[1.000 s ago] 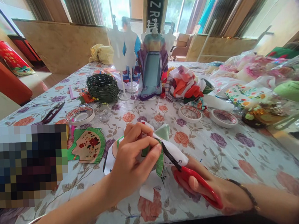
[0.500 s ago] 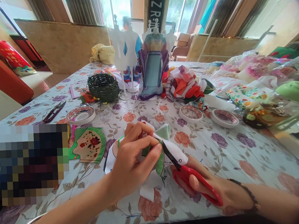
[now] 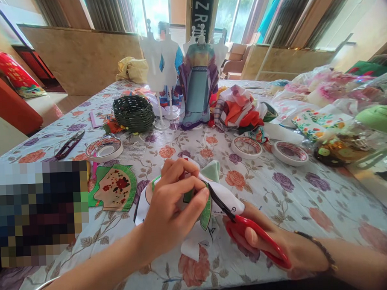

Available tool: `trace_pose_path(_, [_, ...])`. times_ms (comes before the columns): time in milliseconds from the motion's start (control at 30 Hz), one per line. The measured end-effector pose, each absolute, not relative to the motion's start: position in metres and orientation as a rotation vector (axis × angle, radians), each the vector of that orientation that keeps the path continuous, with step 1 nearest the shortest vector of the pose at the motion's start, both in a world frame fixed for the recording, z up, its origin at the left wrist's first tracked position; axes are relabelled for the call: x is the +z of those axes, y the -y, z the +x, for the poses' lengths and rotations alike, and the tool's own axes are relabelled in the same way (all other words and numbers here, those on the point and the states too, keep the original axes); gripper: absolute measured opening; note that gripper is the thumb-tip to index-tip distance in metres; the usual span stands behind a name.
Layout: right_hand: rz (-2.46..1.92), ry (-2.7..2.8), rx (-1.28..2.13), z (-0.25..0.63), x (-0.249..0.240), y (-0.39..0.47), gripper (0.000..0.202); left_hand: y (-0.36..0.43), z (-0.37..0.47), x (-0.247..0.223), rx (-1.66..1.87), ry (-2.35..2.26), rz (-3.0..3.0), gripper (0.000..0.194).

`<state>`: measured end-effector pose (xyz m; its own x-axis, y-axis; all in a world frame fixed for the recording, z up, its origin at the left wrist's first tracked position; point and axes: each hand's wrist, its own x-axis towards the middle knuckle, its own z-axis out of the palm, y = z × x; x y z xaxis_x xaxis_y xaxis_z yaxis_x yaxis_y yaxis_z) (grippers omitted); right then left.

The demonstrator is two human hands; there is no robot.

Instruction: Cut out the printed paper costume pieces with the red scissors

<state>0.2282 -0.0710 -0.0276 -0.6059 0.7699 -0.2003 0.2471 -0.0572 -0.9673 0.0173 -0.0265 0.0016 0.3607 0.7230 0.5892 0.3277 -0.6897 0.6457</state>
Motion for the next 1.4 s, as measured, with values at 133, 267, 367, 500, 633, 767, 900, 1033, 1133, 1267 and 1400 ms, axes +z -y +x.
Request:
trace_pose_path(133, [-1.092,1.771,1.736,0.227,-0.03,0.071,0.065,0.026,0.017,0.002,1.278,-0.921,2.212,0.023])
trace_pose_path(267, [-1.109,1.652,1.82,0.222,-0.024,0.072,0.067,0.027,0.018,0.002,1.294,-0.92,2.211,0.022])
trace_pose_path(367, [-1.129,1.624,1.874,0.221,-0.023,0.07,0.065,0.027,0.017,0.002,1.302,-0.924,2.203,0.023])
trace_pose_path(500, [-0.909,1.713,1.881,0.222,-0.025,0.065,0.066,0.026,0.015,0.001,1.299,-0.962,2.152,0.023])
trace_pose_path(633, [-0.799,1.733,1.859,0.219,-0.018,0.062,0.064,0.024,0.015,0.001,1.243,-1.03,2.035,0.025])
trace_pose_path(767, [-0.759,1.727,1.849,0.216,-0.017,0.06,0.067,0.021,0.017,0.002,1.113,-1.192,1.993,0.026])
trace_pose_path(900, [-0.769,1.661,1.813,0.219,-0.035,0.057,0.071,0.017,0.018,0.004,1.072,-1.209,2.032,0.036])
trace_pose_path(1033, [-0.674,1.543,1.853,0.22,-0.052,0.054,0.076,0.009,0.016,0.007,0.994,-1.246,2.2,0.034])
trace_pose_path(1133, [-0.623,1.417,1.91,0.218,-0.052,0.052,0.073,0.003,0.012,0.007,0.864,-1.299,2.344,0.024])
trace_pose_path(1267, [-0.64,1.252,2.034,0.215,-0.047,0.051,0.072,-0.002,0.006,0.007,0.626,-1.388,2.439,0.015])
trace_pose_path(1400, [-0.599,1.095,2.118,0.215,-0.04,0.051,0.071,-0.003,0.002,0.01,0.517,-1.404,2.417,0.015])
